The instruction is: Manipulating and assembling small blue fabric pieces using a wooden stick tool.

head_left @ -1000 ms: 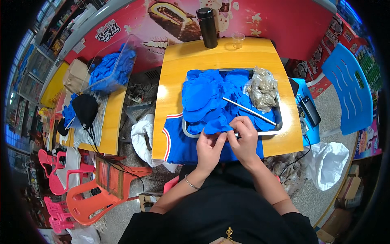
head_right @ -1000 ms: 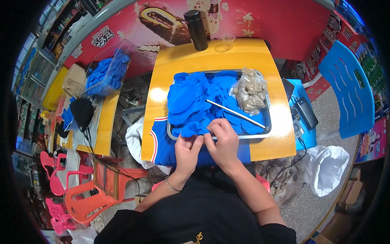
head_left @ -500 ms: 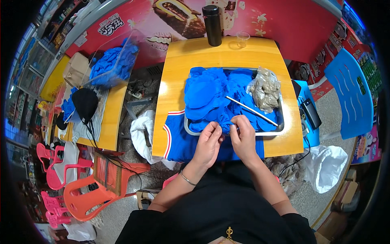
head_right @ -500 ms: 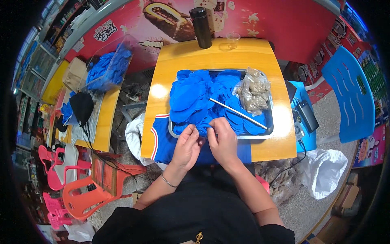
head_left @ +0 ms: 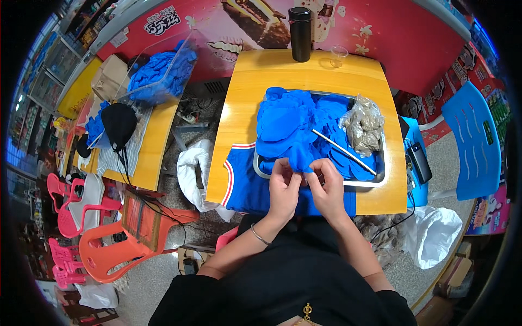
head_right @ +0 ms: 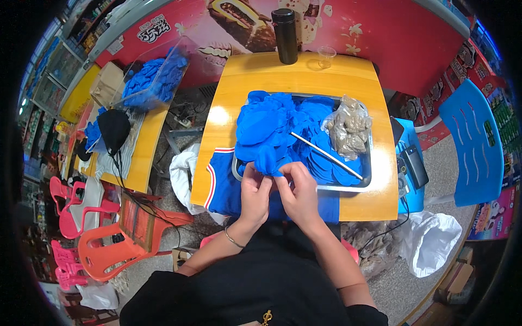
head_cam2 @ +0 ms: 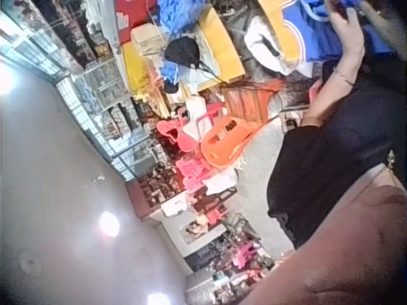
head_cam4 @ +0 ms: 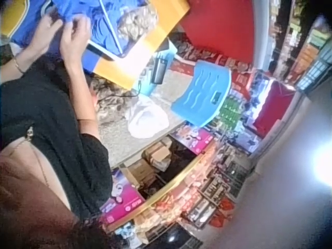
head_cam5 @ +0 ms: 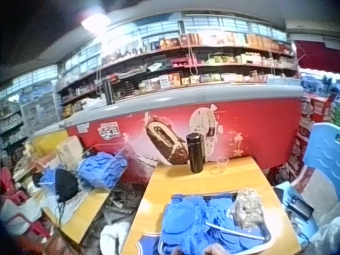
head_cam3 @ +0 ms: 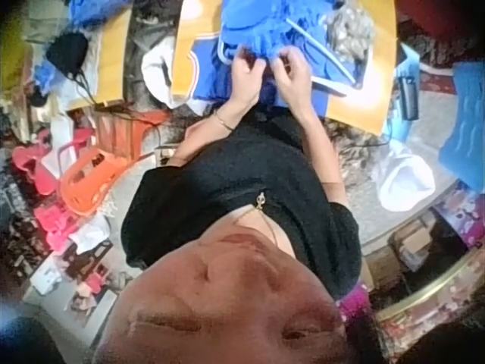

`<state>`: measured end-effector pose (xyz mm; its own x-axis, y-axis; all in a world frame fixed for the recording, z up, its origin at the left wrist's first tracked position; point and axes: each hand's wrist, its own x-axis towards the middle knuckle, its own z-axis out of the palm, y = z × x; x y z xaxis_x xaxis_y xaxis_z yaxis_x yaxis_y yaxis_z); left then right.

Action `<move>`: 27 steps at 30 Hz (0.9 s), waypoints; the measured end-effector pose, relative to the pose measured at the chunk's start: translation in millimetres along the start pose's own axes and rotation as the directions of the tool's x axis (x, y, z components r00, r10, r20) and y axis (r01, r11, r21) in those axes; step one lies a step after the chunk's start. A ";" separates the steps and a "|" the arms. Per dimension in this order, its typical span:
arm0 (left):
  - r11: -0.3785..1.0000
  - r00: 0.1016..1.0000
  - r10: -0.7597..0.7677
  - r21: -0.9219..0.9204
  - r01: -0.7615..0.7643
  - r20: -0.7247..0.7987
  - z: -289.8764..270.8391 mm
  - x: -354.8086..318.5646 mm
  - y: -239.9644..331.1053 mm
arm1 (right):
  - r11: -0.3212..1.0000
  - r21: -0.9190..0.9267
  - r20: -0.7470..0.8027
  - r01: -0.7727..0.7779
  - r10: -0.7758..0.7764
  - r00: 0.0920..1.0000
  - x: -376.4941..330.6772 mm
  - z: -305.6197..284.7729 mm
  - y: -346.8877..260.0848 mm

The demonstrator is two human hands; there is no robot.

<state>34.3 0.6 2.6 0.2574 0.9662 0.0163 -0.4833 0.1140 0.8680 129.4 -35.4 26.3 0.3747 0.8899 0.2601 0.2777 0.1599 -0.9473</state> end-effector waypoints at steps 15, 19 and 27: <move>0.886 0.963 -0.246 -0.376 0.270 0.112 -3.5 -1.8 16.2 | 0.970 0.207 0.058 -0.130 0.121 0.991 -4.0 -2.2 13.2; 0.931 0.923 -0.246 -0.191 0.310 0.296 -14.6 -0.1 18.7 | 0.940 0.282 0.019 -0.191 0.194 0.981 -6.8 -2.3 -1.5; 0.869 0.938 0.110 0.427 -0.252 0.329 -17.4 -2.8 15.9 | 0.994 0.063 -0.010 -0.090 0.091 0.996 -12.3 -12.5 2.9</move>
<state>11.3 3.7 7.7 0.4637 0.8424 0.2743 -0.1274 -0.2430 0.9616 136.7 -51.2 22.7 0.4076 0.8963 0.1748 0.1865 0.1057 -0.9768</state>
